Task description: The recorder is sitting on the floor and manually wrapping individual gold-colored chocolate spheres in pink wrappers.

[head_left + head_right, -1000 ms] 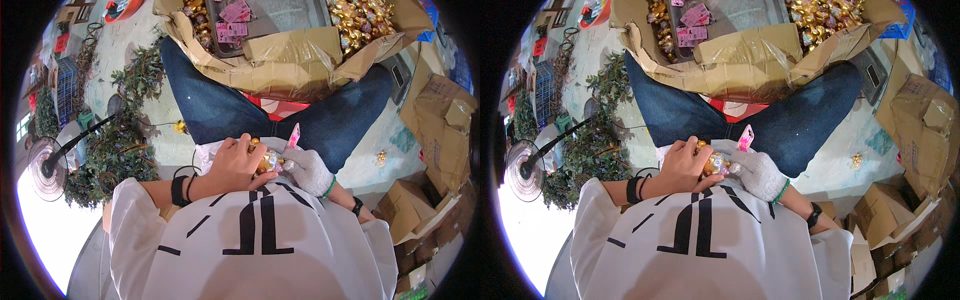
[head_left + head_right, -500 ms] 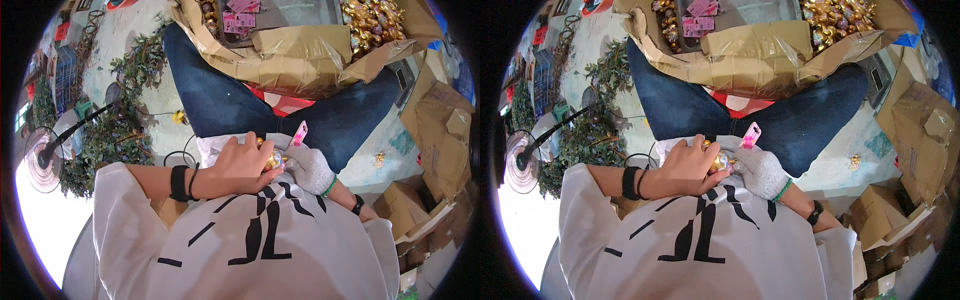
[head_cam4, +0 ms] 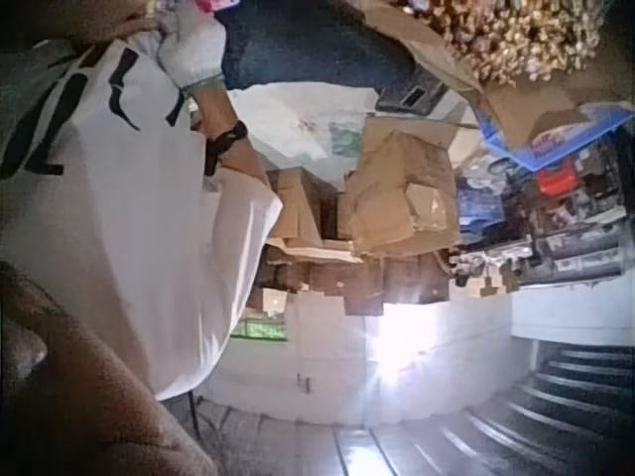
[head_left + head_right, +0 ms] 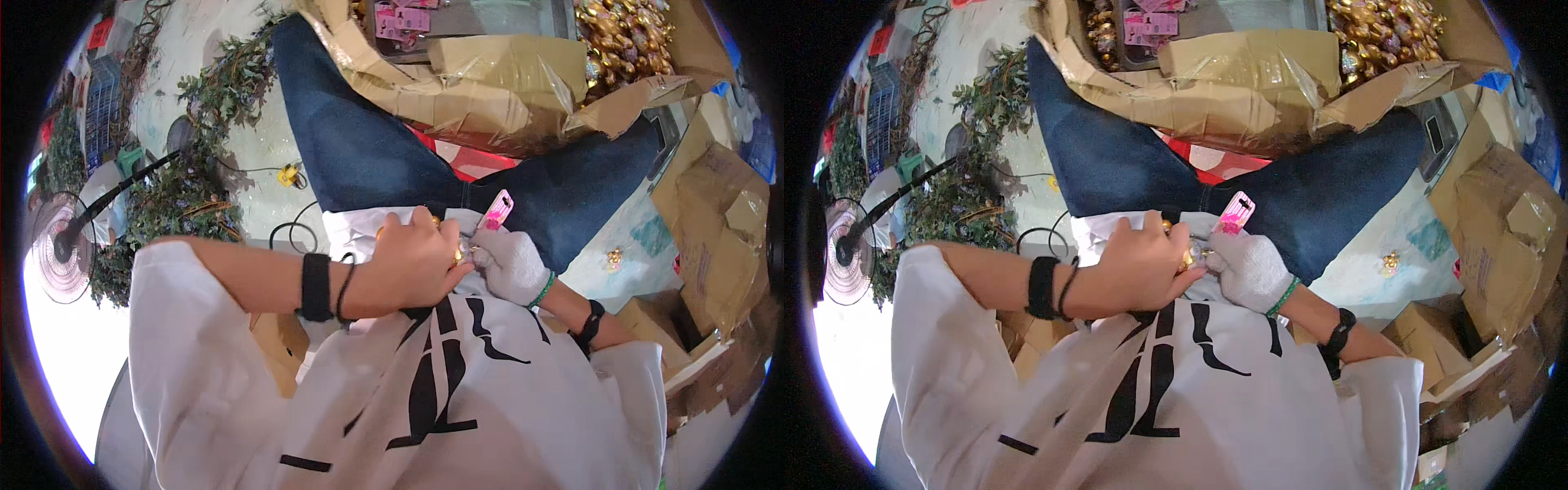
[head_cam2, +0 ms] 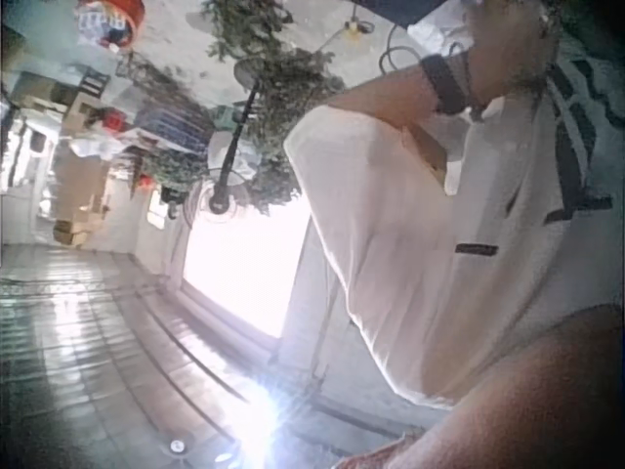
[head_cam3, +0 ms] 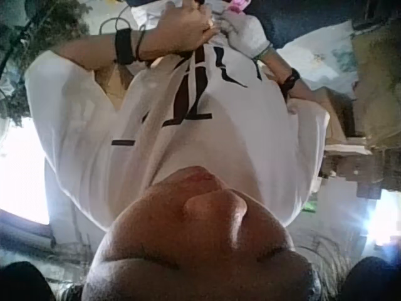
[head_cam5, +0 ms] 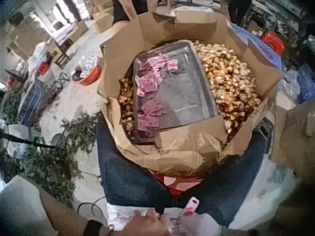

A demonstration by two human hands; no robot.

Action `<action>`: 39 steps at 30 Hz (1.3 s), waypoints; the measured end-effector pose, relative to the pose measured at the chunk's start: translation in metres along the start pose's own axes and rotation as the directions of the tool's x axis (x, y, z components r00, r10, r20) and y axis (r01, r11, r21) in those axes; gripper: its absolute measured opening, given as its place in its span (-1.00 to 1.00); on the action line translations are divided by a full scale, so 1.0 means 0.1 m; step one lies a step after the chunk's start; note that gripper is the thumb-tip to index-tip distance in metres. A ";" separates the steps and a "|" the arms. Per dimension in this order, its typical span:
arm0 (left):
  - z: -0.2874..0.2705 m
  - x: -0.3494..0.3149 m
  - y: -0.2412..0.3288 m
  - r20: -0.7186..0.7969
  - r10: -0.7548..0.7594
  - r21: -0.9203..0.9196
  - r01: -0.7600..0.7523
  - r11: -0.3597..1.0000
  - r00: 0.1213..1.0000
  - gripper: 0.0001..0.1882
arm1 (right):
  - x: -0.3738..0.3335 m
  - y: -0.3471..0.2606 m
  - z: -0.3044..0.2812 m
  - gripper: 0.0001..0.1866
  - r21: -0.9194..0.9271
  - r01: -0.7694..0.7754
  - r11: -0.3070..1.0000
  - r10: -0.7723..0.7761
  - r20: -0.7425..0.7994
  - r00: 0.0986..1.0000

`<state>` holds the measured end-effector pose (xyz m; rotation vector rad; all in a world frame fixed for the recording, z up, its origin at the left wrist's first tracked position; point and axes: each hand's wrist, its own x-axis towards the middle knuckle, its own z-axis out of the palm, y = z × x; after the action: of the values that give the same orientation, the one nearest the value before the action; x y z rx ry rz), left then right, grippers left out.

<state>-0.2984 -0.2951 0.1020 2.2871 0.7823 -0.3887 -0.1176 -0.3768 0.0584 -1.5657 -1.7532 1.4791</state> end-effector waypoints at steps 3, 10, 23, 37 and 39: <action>0.04 0.04 -0.05 0.037 0.027 -0.034 -0.026 0.999 0.999 -0.49 | 0.02 -0.01 -0.03 -0.92 -0.014 0.001 1.000 -0.001 0.023 1.000; 0.12 -0.05 -0.12 -0.053 0.021 -0.103 -0.026 0.994 0.998 -0.49 | 0.07 -0.07 -0.12 -0.90 0.189 -0.126 0.974 0.105 0.119 0.987; 0.07 -0.01 -0.13 -0.116 0.043 -0.095 -0.054 0.994 0.992 -0.48 | 0.12 -0.14 -0.19 -0.86 0.243 -0.302 0.922 0.249 0.224 0.942; -0.02 -0.02 -0.04 -0.008 0.044 -0.018 -0.044 0.999 0.999 -0.46 | -0.05 -0.03 0.04 -0.90 -0.097 0.005 0.995 -0.005 0.001 1.000; 0.00 0.00 -0.05 0.029 0.051 0.023 -0.051 0.998 0.998 -0.45 | -0.05 -0.02 0.03 -0.89 -0.118 0.015 0.993 -0.015 0.002 1.000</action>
<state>-0.3014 -0.2923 0.0998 2.3136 0.7073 -0.4084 -0.1199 -0.3820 0.0607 -1.6052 -1.8801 1.3924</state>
